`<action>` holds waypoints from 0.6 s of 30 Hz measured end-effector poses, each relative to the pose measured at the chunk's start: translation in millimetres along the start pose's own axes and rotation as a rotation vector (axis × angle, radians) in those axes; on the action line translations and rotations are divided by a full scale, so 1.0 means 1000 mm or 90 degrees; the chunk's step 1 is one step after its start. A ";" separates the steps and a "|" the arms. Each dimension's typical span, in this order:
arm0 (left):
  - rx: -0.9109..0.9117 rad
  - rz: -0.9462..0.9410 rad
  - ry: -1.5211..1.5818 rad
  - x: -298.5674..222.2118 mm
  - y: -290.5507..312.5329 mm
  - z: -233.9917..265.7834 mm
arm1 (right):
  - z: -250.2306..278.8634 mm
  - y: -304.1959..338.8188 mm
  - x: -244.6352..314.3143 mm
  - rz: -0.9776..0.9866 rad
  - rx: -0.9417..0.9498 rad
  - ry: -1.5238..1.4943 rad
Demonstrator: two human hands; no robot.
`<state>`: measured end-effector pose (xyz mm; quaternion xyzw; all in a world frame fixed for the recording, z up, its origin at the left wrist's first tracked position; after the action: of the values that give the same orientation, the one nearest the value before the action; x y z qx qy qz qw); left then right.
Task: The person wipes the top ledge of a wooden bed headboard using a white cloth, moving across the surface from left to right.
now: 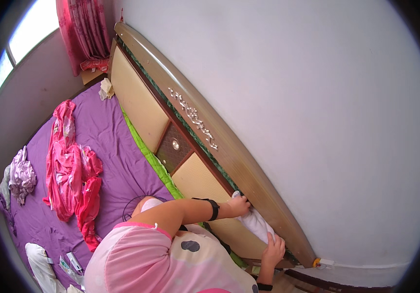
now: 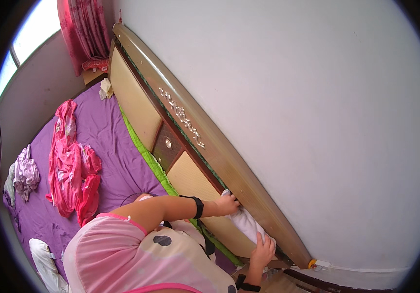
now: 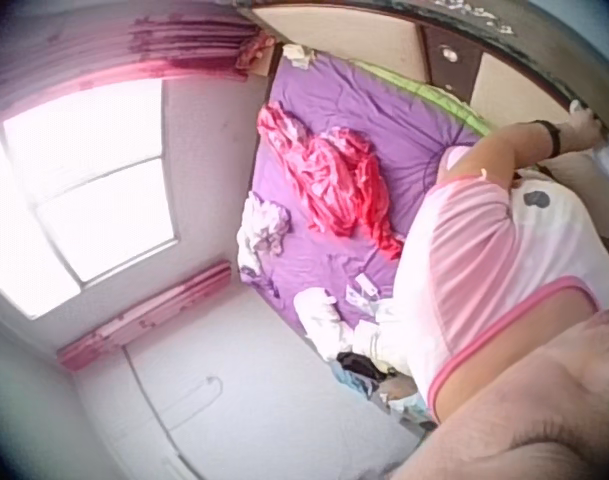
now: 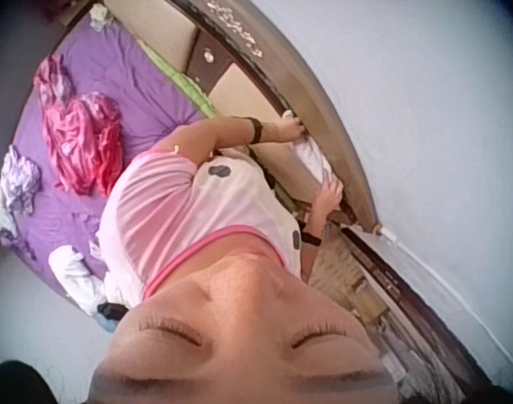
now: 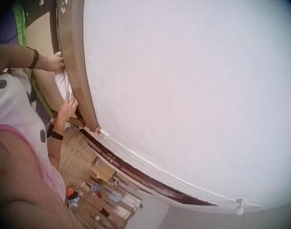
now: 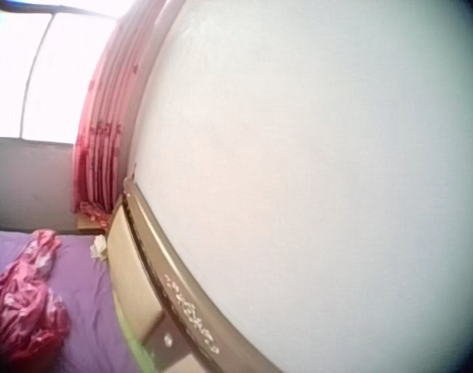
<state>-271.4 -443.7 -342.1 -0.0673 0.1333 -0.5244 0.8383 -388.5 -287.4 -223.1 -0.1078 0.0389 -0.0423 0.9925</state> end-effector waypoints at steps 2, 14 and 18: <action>-0.059 -0.001 0.019 -0.005 0.002 0.000 | -0.011 0.005 -0.003 0.027 -0.048 0.026; -0.025 0.096 -0.035 0.166 0.098 0.074 | -0.101 -0.082 0.113 0.061 0.017 -0.119; -0.070 0.123 0.032 0.246 0.130 0.102 | -0.115 -0.135 0.186 0.075 0.005 -0.082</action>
<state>-27.5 -609.4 -315.6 -0.0867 0.1885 -0.4346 0.8764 -224.0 -460.7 -318.6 -0.1037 -0.0190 0.0228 0.9942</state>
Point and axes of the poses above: each hand's wrist, its own y-axis away from the middle knuckle, its own z-axis out of the back of the hand, x = y × z, the point moved 6 cm from there along -y, towards the middle knuckle
